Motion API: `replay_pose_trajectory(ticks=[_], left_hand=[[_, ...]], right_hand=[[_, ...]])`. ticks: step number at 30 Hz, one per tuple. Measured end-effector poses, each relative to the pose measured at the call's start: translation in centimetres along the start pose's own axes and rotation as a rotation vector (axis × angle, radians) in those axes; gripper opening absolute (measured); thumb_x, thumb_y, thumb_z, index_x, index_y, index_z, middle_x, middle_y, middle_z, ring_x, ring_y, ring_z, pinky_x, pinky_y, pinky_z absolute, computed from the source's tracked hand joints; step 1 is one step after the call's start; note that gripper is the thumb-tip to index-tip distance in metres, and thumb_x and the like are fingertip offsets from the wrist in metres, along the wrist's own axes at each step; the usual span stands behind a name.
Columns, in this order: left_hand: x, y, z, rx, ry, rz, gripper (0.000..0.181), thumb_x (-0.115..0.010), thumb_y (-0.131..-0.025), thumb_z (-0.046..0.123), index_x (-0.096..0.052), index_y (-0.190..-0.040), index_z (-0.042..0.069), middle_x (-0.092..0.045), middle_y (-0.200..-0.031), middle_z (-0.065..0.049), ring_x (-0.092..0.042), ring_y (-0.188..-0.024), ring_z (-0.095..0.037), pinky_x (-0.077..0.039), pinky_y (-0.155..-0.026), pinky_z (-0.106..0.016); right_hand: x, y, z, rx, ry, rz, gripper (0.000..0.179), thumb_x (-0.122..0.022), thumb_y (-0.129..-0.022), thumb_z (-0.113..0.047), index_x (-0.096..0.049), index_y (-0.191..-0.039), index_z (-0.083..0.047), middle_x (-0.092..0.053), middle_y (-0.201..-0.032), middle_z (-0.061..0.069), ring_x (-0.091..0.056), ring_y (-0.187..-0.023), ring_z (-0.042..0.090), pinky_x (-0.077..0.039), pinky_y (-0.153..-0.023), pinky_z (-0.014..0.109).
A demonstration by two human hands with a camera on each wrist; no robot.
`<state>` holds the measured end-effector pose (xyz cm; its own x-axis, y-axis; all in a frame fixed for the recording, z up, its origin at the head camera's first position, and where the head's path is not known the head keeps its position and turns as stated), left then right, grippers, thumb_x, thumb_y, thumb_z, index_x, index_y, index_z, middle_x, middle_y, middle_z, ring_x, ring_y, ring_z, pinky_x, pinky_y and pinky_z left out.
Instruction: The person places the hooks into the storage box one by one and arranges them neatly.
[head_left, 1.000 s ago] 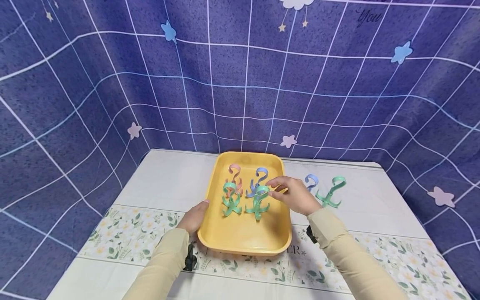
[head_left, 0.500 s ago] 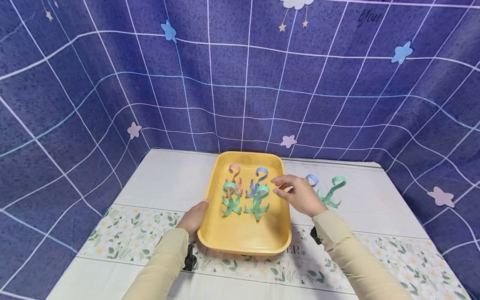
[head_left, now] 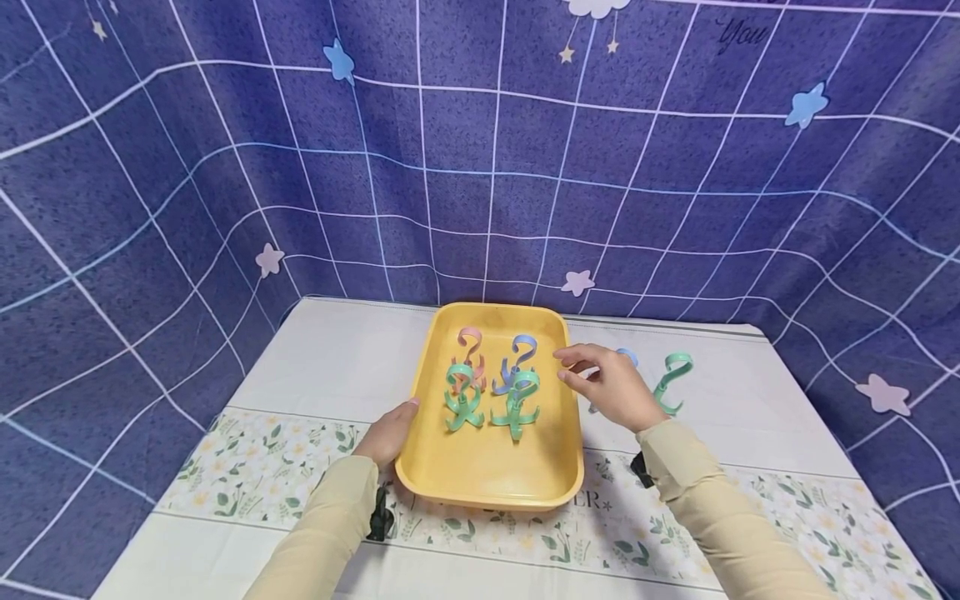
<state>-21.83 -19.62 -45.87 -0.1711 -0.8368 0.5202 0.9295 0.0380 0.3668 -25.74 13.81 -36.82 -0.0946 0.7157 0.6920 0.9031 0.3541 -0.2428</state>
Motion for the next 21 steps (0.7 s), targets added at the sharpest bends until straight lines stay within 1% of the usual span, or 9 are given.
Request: replay_pose_trajectory(ticks=[5, 10, 13, 21], left_hand=[[0.0, 0.0, 0.0, 0.006, 0.01, 0.003, 0.071, -0.021, -0.109, 0.056, -0.034, -0.159, 0.007, -0.053, -0.144, -0.024, -0.048, -0.132, -0.046, -0.031, -0.113, -0.062], [-0.1, 0.0, 0.0, 0.013, 0.015, 0.003, 0.07, -0.022, -0.109, 0.054, -0.033, -0.159, 0.007, -0.051, -0.146, -0.024, -0.045, -0.135, -0.047, -0.03, -0.114, -0.062], [0.0, 0.0, 0.1, 0.008, 0.013, 0.002, 0.068, -0.022, -0.11, 0.053, -0.033, -0.159, 0.007, -0.05, -0.147, -0.024, -0.044, -0.136, -0.047, -0.029, -0.114, -0.062], [0.0, 0.2, 0.1, 0.008, 0.004, 0.003, 0.071, -0.02, -0.109, 0.056, -0.034, -0.159, 0.008, -0.05, -0.147, -0.024, -0.043, -0.137, -0.048, -0.029, -0.114, -0.063]], right_hand=[[0.4, 0.1, 0.2, 0.016, 0.01, 0.019, 0.027, -0.072, -0.096, -0.008, -0.072, -0.122, -0.001, -0.074, -0.11, 0.009, -0.069, -0.098, 0.025, -0.058, -0.08, 0.038], [0.9, 0.2, 0.2, 0.016, 0.028, 0.039, 0.025, -0.072, -0.096, -0.009, -0.072, -0.121, -0.003, -0.074, -0.108, 0.009, -0.07, -0.097, 0.025, -0.058, -0.079, 0.037], [1.1, 0.2, 0.2, 0.016, 0.034, 0.051, 0.024, -0.072, -0.096, -0.009, -0.073, -0.119, -0.003, -0.074, -0.107, 0.009, -0.07, -0.095, 0.025, -0.059, -0.078, 0.036], [1.7, 0.2, 0.3, 0.0, 0.046, 0.058, 0.024, -0.072, -0.096, -0.01, -0.073, -0.12, -0.004, -0.074, -0.103, 0.007, -0.071, -0.091, 0.021, -0.059, -0.076, 0.033]])
Point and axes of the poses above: each hand's wrist, its own y-axis away from the middle knuckle, its own x-axis out of the back of the hand, z = x × y, the point moved 1 cm from there along -y, towards the middle knuckle
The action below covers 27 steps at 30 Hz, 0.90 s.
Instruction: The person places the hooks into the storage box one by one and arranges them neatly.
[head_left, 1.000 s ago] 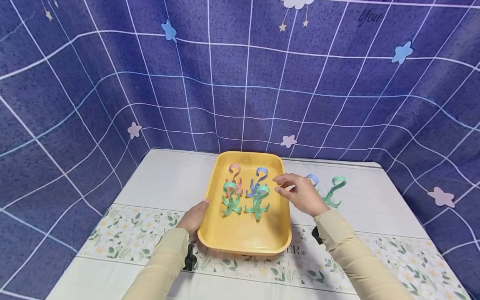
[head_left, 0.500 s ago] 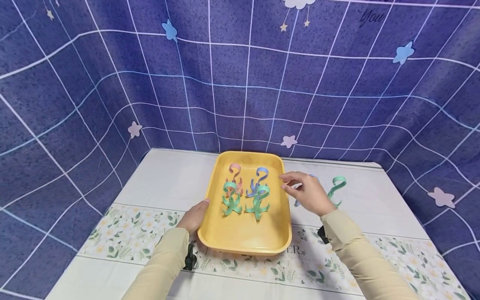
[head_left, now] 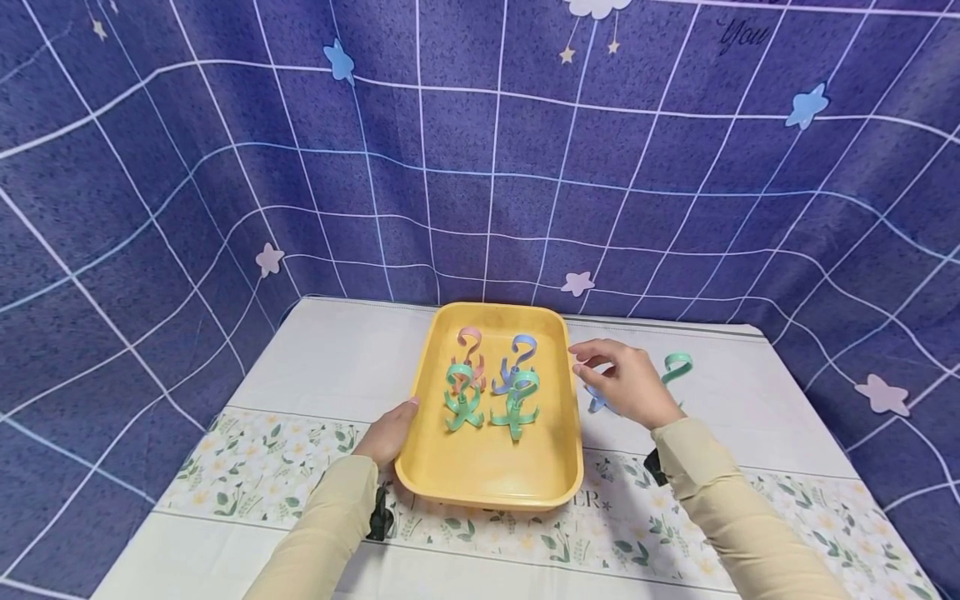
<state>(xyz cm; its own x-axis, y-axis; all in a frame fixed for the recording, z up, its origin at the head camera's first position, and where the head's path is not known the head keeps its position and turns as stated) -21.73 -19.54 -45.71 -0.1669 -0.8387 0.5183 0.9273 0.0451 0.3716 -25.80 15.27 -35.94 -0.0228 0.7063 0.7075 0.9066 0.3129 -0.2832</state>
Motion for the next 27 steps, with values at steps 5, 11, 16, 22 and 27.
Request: replay_pose_trajectory(ticks=[5, 11, 16, 22, 27], left_hand=[[0.1, 0.1, 0.1, 0.003, 0.005, -0.006, 0.071, -0.02, -0.109, 0.056, -0.033, -0.16, 0.008, -0.05, -0.147, -0.024, -0.044, -0.136, -0.046, -0.03, -0.114, -0.062], [0.1, 0.1, 0.0, 0.005, 0.011, -0.01, 0.07, -0.021, -0.109, 0.056, -0.033, -0.16, 0.008, -0.052, -0.144, -0.023, -0.047, -0.133, -0.045, -0.032, -0.112, -0.061], [0.1, -0.1, 0.0, 0.012, 0.007, -0.008, 0.07, -0.021, -0.109, 0.055, -0.033, -0.16, 0.008, -0.049, -0.147, -0.024, -0.044, -0.136, -0.046, -0.029, -0.114, -0.061], [0.0, -0.1, 0.1, 0.015, 0.008, -0.004, 0.07, -0.021, -0.109, 0.055, -0.033, -0.159, 0.008, -0.048, -0.149, -0.024, -0.041, -0.138, -0.047, -0.028, -0.115, -0.061], [0.1, 0.0, 0.2, 0.015, 0.015, -0.006, 0.069, -0.021, -0.11, 0.053, -0.033, -0.159, 0.007, -0.047, -0.15, -0.024, -0.04, -0.14, -0.047, -0.026, -0.116, -0.061]], right_hand=[[0.5, 0.1, 0.2, 0.0, 0.0, 0.009, 0.024, -0.072, -0.096, -0.009, -0.072, -0.12, -0.002, -0.074, -0.103, 0.009, -0.071, -0.087, 0.023, -0.058, -0.076, 0.033], [1.3, 0.3, 0.4, 0.007, 0.015, 0.02, 0.023, -0.071, -0.097, -0.01, -0.073, -0.119, -0.003, -0.074, -0.105, 0.01, -0.069, -0.09, 0.023, -0.058, -0.078, 0.034], [1.9, 0.3, 0.7, -0.003, 0.038, 0.02, 0.024, -0.07, -0.098, -0.012, -0.072, -0.121, -0.004, -0.074, -0.107, 0.009, -0.069, -0.093, 0.023, -0.057, -0.079, 0.034], [2.5, 0.5, 1.2, -0.003, 0.054, 0.029, 0.024, -0.07, -0.098, -0.01, -0.072, -0.121, -0.004, -0.074, -0.106, 0.009, -0.07, -0.093, 0.024, -0.058, -0.079, 0.034], [2.9, 0.5, 1.4, -0.01, 0.068, 0.033, 0.024, -0.069, -0.099, -0.011, -0.072, -0.121, -0.004, -0.074, -0.105, 0.009, -0.07, -0.092, 0.024, -0.058, -0.08, 0.038]])
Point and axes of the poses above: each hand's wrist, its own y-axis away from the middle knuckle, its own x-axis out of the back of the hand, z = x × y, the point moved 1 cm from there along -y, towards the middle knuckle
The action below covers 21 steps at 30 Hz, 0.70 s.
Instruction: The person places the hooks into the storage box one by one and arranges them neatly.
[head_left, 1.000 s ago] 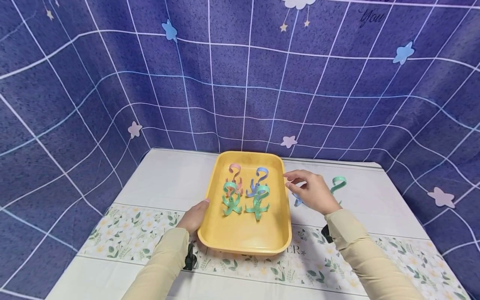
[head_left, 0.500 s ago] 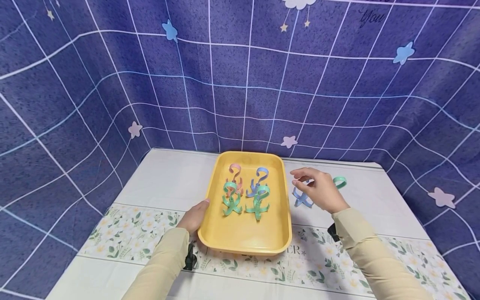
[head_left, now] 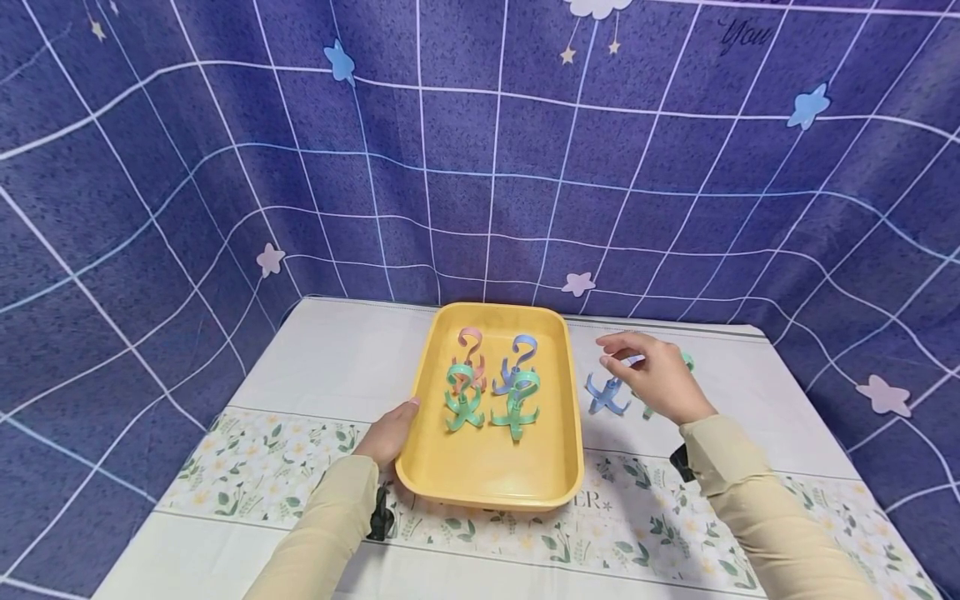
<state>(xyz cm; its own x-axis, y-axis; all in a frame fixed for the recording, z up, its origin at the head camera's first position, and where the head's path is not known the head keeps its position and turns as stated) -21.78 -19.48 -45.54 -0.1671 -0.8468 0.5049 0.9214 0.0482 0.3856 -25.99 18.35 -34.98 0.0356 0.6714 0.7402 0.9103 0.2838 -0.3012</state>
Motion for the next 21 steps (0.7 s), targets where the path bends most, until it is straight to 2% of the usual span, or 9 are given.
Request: replay_pose_trajectory(ticks=[6, 21], left_hand=[[0.0, 0.1, 0.1, 0.003, -0.009, 0.005, 0.068, -0.022, -0.11, 0.053, -0.032, -0.16, 0.007, -0.044, -0.153, -0.025, -0.036, -0.142, -0.048, -0.024, -0.117, -0.061], [0.0, 0.0, 0.0, -0.008, -0.002, 0.0, 0.068, -0.022, -0.11, 0.052, -0.032, -0.16, 0.007, -0.049, -0.147, -0.024, -0.043, -0.137, -0.047, -0.028, -0.115, -0.061]], right_hand=[[0.4, 0.1, 0.3, -0.001, 0.013, 0.015, 0.023, -0.07, -0.098, -0.011, -0.072, -0.12, -0.004, -0.074, -0.103, 0.008, -0.07, -0.092, 0.024, -0.058, -0.08, 0.037], [2.1, 1.0, 1.5, -0.01, 0.052, 0.04, 0.025, -0.07, -0.099, -0.014, -0.072, -0.122, -0.004, -0.074, -0.104, 0.01, -0.069, -0.093, 0.026, -0.057, -0.077, 0.029]])
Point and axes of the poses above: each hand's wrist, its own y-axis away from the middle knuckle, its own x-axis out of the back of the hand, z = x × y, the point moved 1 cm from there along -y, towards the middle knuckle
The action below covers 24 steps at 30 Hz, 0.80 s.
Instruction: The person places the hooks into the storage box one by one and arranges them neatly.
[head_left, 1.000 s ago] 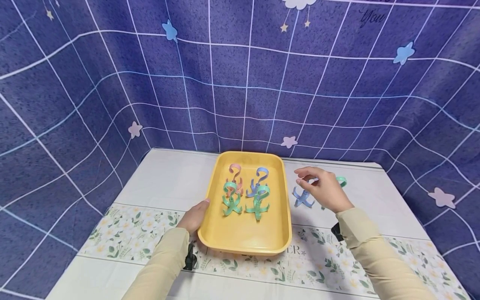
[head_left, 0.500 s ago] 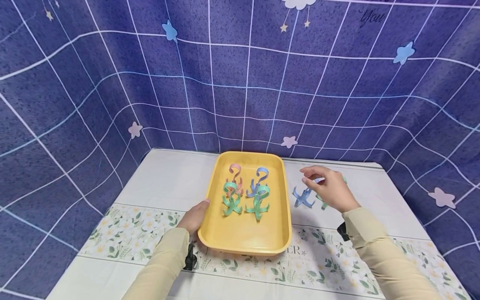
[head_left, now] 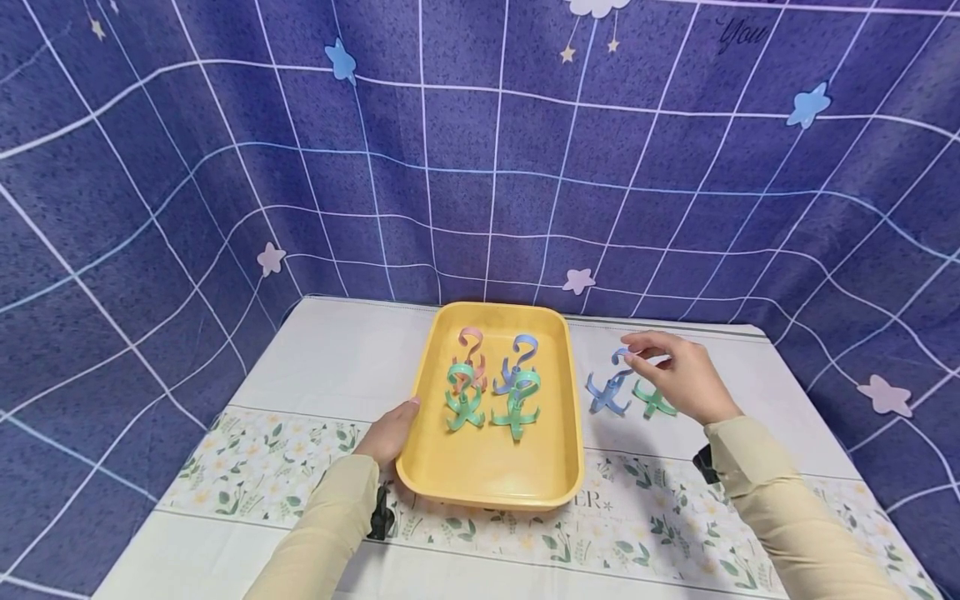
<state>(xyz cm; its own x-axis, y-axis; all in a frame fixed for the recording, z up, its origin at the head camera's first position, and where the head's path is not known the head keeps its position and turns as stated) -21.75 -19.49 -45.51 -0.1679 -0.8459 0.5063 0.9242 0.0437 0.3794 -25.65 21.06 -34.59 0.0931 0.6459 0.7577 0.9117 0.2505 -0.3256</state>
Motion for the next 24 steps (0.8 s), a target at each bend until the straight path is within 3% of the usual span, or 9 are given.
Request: replay_pose_trajectory(ticks=[6, 12, 19, 24], left_hand=[[0.0, 0.0, -0.1, -0.003, 0.004, 0.003, 0.067, -0.023, -0.11, 0.051, -0.033, -0.159, 0.007, -0.049, -0.148, -0.024, -0.041, -0.138, -0.047, -0.027, -0.115, -0.062], [0.1, 0.0, -0.1, -0.01, -0.005, 0.003, 0.066, -0.021, -0.111, 0.049, -0.037, -0.157, 0.006, -0.061, -0.131, -0.02, -0.056, -0.122, -0.04, -0.035, -0.111, -0.06], [0.0, -0.1, -0.1, 0.004, -0.002, 0.003, 0.066, -0.021, -0.11, 0.05, -0.038, -0.157, 0.007, -0.062, -0.13, -0.018, -0.057, -0.121, -0.038, -0.035, -0.111, -0.06], [0.0, 0.0, -0.1, 0.016, 0.006, 0.01, 0.065, -0.022, -0.11, 0.051, -0.043, -0.154, 0.009, -0.066, -0.118, -0.014, -0.06, -0.111, -0.031, -0.037, -0.108, -0.058]], right_hand=[[0.4, 0.3, 0.3, 0.008, 0.011, 0.022, 0.025, -0.071, -0.098, -0.014, -0.072, -0.122, -0.004, -0.074, -0.104, 0.011, -0.069, -0.091, 0.026, -0.055, -0.075, 0.024], [0.6, 0.5, 0.9, -0.004, 0.017, 0.023, 0.026, -0.07, -0.099, -0.015, -0.072, -0.123, -0.003, -0.074, -0.103, 0.012, -0.069, -0.089, 0.027, -0.056, -0.075, 0.025], [1.4, 0.8, 2.1, 0.007, 0.033, 0.054, 0.026, -0.069, -0.1, -0.016, -0.072, -0.122, -0.003, -0.074, -0.106, 0.014, -0.07, -0.09, 0.031, -0.053, -0.073, 0.019], [1.9, 0.8, 2.9, 0.002, 0.054, 0.07, 0.025, -0.069, -0.1, -0.015, -0.072, -0.121, -0.002, -0.075, -0.105, 0.015, -0.071, -0.089, 0.033, -0.051, -0.073, 0.017]])
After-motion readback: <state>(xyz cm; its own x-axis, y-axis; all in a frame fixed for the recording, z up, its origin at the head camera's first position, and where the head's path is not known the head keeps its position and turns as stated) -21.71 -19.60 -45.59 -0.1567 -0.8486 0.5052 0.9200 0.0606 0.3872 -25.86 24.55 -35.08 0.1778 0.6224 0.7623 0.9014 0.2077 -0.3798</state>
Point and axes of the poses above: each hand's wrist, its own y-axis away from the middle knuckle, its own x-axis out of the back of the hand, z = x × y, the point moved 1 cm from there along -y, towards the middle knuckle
